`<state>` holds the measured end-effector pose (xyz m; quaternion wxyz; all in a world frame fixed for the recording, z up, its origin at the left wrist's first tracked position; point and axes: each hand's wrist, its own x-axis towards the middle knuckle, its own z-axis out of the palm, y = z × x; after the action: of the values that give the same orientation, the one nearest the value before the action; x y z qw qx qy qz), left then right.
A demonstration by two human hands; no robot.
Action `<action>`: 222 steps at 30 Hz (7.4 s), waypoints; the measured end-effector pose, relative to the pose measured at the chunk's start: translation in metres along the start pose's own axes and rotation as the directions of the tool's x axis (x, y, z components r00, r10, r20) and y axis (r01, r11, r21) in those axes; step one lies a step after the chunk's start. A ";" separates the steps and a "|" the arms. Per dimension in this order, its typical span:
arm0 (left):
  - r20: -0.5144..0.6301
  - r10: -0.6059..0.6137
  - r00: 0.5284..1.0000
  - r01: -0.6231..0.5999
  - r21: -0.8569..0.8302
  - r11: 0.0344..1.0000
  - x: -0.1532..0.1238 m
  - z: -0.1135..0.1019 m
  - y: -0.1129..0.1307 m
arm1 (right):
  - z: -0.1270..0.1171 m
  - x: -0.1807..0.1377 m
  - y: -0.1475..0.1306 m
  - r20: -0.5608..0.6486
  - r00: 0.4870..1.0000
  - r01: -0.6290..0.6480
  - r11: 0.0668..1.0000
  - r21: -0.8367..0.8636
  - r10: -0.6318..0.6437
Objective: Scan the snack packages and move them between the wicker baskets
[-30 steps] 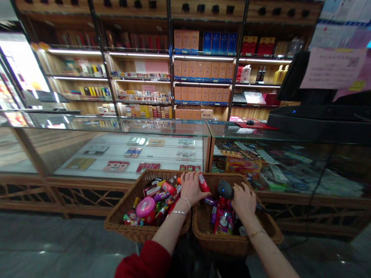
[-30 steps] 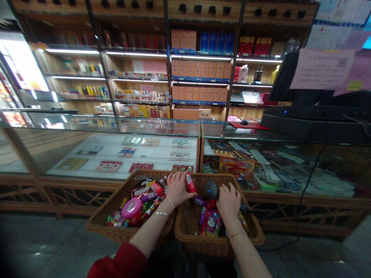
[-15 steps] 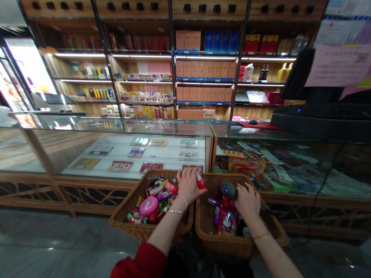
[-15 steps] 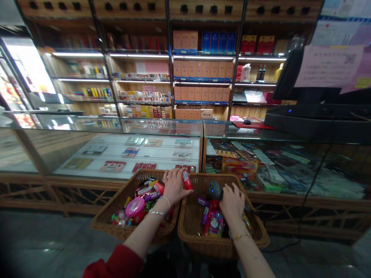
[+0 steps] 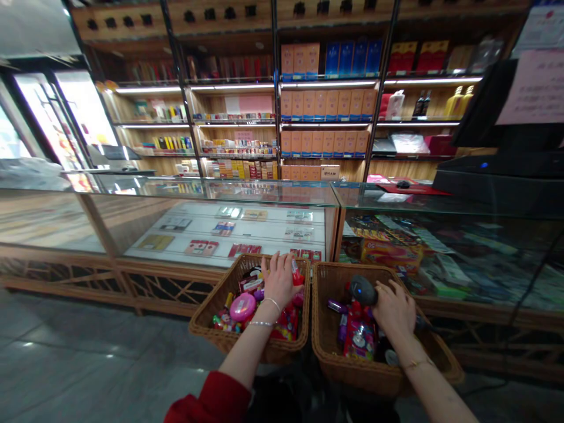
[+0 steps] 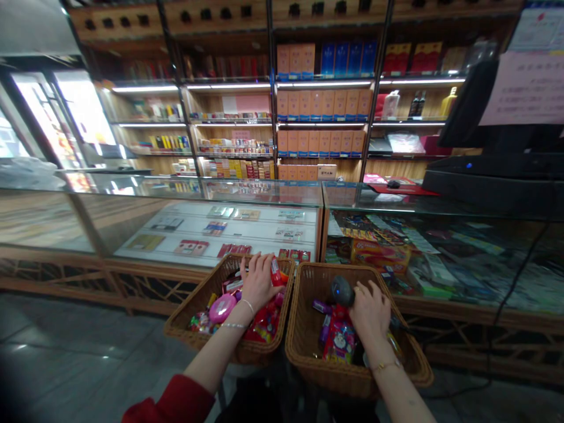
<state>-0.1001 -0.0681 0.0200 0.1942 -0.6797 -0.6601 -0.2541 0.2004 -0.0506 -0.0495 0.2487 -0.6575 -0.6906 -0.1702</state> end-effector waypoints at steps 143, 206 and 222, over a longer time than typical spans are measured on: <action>0.630 0.646 0.432 -0.533 -0.399 0.746 0.016 0.112 0.224 | -0.035 0.029 0.084 0.368 0.619 -0.783 0.508 0.360 0.693; 0.213 0.211 0.954 -0.181 -0.152 0.972 0.031 0.039 0.050 | -0.046 0.009 -0.038 0.028 0.996 0.070 0.961 0.266 -0.080; 0.211 0.230 0.950 -0.192 -0.189 0.963 0.029 0.042 0.051 | -0.045 0.002 -0.041 -0.042 0.996 0.083 0.949 0.305 -0.073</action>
<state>-0.0461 -0.0228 0.0076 0.0848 -0.7852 -0.5780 -0.2052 0.1654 -0.0772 -0.0081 0.3513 -0.5804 -0.7302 -0.0807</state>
